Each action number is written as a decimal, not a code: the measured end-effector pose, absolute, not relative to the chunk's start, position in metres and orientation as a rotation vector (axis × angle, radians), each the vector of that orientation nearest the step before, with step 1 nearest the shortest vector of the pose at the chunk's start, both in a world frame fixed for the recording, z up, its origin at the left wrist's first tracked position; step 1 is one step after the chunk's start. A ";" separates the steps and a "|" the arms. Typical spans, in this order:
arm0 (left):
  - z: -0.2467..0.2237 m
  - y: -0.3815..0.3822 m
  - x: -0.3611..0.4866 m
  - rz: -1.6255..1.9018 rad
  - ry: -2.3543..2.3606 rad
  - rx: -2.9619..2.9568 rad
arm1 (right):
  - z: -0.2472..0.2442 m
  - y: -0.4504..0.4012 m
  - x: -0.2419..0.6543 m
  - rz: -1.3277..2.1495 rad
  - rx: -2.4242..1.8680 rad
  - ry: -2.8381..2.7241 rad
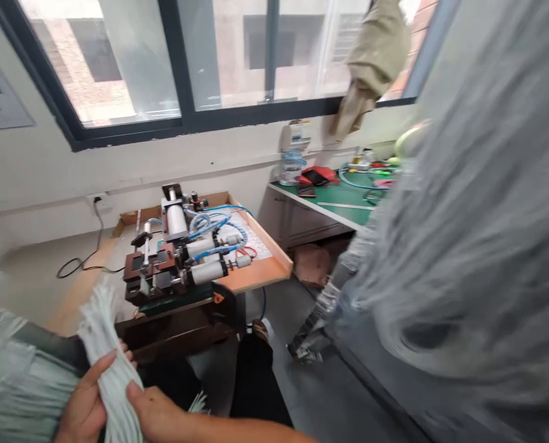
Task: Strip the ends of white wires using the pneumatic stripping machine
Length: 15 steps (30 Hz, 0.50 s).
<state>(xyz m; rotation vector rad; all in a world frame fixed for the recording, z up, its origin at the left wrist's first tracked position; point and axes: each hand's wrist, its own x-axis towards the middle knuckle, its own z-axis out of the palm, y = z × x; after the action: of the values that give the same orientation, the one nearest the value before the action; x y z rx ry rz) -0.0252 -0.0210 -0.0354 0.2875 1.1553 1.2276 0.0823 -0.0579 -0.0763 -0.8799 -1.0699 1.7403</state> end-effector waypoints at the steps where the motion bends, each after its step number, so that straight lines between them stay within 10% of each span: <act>1: -0.035 -0.023 -0.022 1.255 1.154 0.359 | -0.073 -0.057 0.085 1.764 -0.850 -1.080; 15: -0.019 -0.029 -0.004 1.636 1.226 0.680 | -0.020 0.004 0.103 1.548 -0.810 -1.202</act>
<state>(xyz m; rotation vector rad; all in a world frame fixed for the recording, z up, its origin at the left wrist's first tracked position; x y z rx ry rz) -0.0037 -0.0292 -0.0192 0.6796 1.2256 1.6362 0.1034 0.0040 -0.0202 -0.8096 -1.2024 1.5475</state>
